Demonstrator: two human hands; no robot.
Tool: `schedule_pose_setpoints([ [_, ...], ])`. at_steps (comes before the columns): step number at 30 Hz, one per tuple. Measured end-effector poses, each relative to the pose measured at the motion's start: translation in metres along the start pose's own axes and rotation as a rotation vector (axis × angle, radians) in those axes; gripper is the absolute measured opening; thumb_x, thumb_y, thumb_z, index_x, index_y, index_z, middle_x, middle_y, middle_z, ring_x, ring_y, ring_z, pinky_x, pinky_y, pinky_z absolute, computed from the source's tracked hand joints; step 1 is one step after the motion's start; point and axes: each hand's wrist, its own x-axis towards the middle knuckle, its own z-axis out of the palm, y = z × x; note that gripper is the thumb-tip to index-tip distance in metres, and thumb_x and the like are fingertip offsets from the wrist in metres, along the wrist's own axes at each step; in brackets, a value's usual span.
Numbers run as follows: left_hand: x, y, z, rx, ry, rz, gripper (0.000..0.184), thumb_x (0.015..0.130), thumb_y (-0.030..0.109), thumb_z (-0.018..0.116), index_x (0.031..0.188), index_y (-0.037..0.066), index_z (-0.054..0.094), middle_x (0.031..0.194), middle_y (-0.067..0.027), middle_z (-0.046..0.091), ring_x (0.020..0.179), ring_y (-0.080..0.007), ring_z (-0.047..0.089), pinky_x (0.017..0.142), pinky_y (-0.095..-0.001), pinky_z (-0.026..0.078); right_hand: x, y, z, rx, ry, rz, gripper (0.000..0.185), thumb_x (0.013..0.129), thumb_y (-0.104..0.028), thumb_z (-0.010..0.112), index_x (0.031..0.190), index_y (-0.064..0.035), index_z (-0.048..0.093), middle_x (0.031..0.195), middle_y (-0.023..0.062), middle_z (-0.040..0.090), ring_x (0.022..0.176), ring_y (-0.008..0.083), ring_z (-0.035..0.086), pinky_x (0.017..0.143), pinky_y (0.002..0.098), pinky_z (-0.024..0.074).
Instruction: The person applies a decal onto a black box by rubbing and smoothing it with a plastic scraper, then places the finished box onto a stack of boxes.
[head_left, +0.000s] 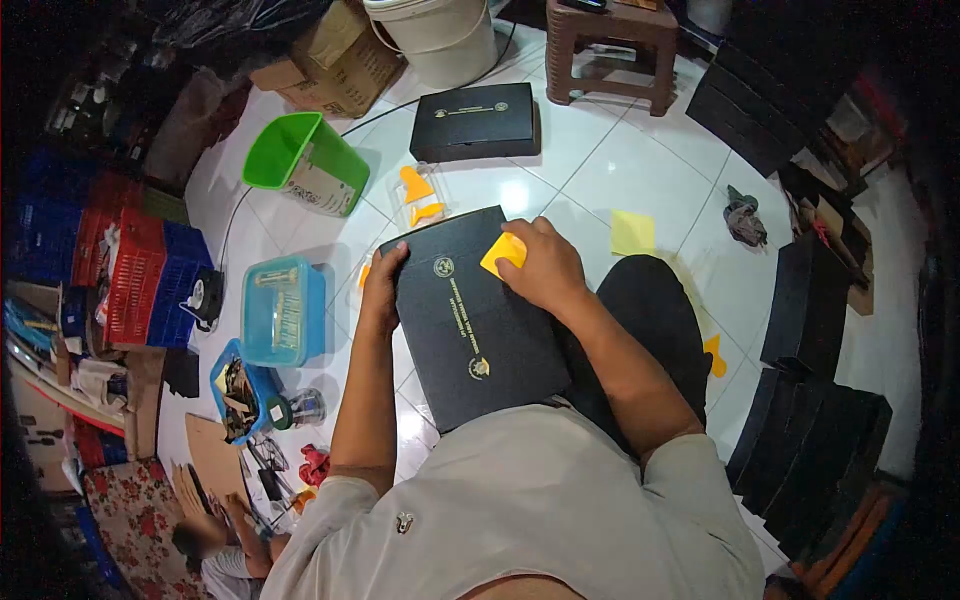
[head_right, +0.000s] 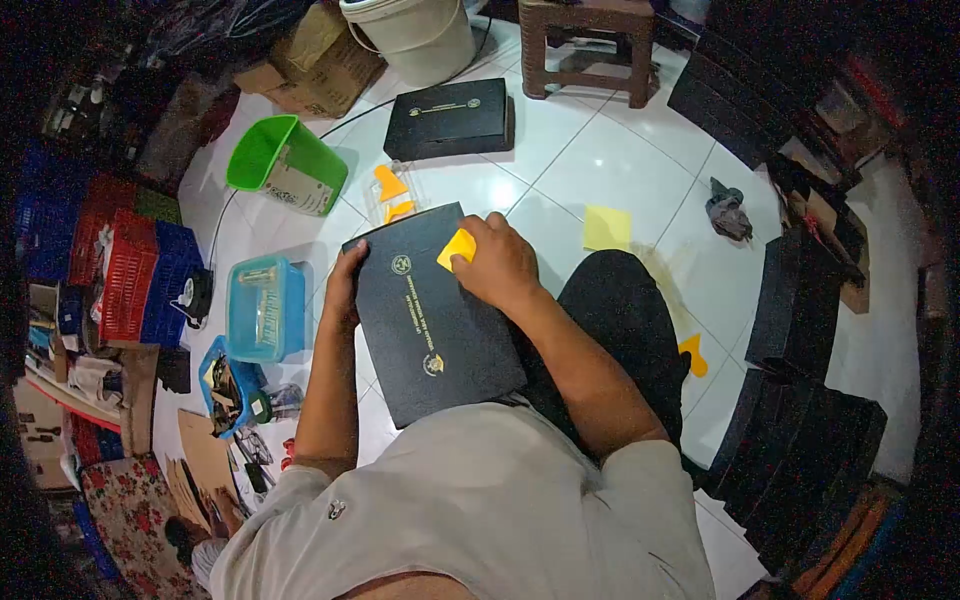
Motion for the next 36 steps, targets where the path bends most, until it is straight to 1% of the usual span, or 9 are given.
schedule_pose_setpoints([
  [11,-0.001,0.002,-0.004,-0.001,0.001,-0.004,0.049,0.093,0.037,0.07,0.128,0.005,0.053,0.114,-0.0106,0.063,0.107,-0.021,0.059,0.096,-0.034,0.047,0.002,0.006,0.001,0.035,0.013,-0.036,0.048,0.078,-0.025,0.079,0.123,-0.0098,0.066,0.109,0.0179,0.063,0.097,0.0389,0.068,0.085,0.047,0.0568],
  [16,-0.004,0.001,0.001,-0.026,0.029,-0.033,0.053,0.093,0.039,0.07,0.13,0.005,0.053,0.119,-0.0113,0.063,0.11,-0.022,0.058,0.099,-0.0348,0.046,0.0,0.003,0.002,-0.005,0.06,-0.023,0.046,0.079,-0.026,0.079,0.122,-0.0125,0.068,0.105,0.0159,0.064,0.095,0.0378,0.068,0.082,0.0457,0.0563],
  [20,-0.004,0.003,-0.002,0.014,0.022,-0.007,0.059,0.091,0.037,0.072,0.133,0.003,0.05,0.12,-0.0128,0.062,0.11,-0.0226,0.059,0.099,-0.0346,0.046,0.004,0.005,0.004,-0.002,0.024,-0.029,0.048,0.08,-0.027,0.078,0.124,-0.0125,0.067,0.106,0.0165,0.064,0.096,0.0374,0.068,0.083,0.046,0.0563],
  [22,-0.007,0.005,0.0,0.015,0.027,-0.012,0.059,0.091,0.037,0.073,0.133,0.003,0.05,0.121,-0.0131,0.062,0.109,-0.0231,0.06,0.099,-0.0342,0.046,0.005,0.004,-0.003,-0.002,-0.027,0.031,0.048,0.08,-0.027,0.078,0.125,-0.0128,0.067,0.105,0.0163,0.064,0.097,0.0369,0.068,0.083,0.0458,0.0563],
  [23,-0.006,0.004,-0.001,-0.001,0.023,-0.022,0.059,0.091,0.038,0.072,0.133,0.003,0.05,0.122,-0.0133,0.062,0.109,-0.0234,0.06,0.099,-0.0339,0.046,0.004,0.001,-0.004,0.013,-0.036,0.012,0.049,0.08,-0.028,0.078,0.125,-0.0101,0.067,0.112,0.0179,0.063,0.101,0.0373,0.068,0.087,0.0462,0.0563],
  [25,-0.005,0.005,0.004,-0.018,0.01,-0.027,0.059,0.091,0.038,0.072,0.133,0.003,0.051,0.123,-0.0135,0.062,0.11,-0.0238,0.059,0.098,-0.0337,0.046,0.002,-0.001,-0.002,-0.001,-0.015,0.012,0.048,0.08,-0.028,0.078,0.124,-0.0111,0.067,0.108,0.0171,0.063,0.099,0.0372,0.068,0.085,0.0462,0.0562],
  [26,-0.006,0.005,0.005,0.001,0.008,-0.018,0.06,0.091,0.039,0.072,0.133,0.003,0.05,0.122,-0.0134,0.062,0.11,-0.0235,0.059,0.098,-0.0338,0.047,0.002,-0.002,0.001,-0.008,0.0,0.002,0.047,0.08,-0.028,0.077,0.124,-0.0122,0.067,0.105,0.0164,0.064,0.096,0.0372,0.068,0.082,0.0461,0.0561],
  [32,-0.007,0.003,0.002,0.021,0.016,-0.001,0.059,0.091,0.04,0.071,0.132,0.003,0.05,0.118,-0.0119,0.062,0.11,-0.0224,0.059,0.099,-0.0343,0.046,0.001,0.002,0.0,0.017,-0.003,-0.004,0.049,0.08,-0.029,0.078,0.125,-0.0126,0.067,0.106,0.0168,0.064,0.096,0.0371,0.068,0.084,0.0462,0.0562],
  [36,-0.006,0.004,0.0,0.016,0.02,0.0,0.056,0.091,0.04,0.071,0.129,0.003,0.051,0.116,-0.011,0.062,0.109,-0.0221,0.058,0.099,-0.0348,0.046,0.003,0.0,-0.003,0.0,-0.043,-0.011,0.049,0.08,-0.026,0.078,0.125,-0.0093,0.067,0.111,0.0178,0.063,0.098,0.037,0.068,0.086,0.0462,0.0569],
])
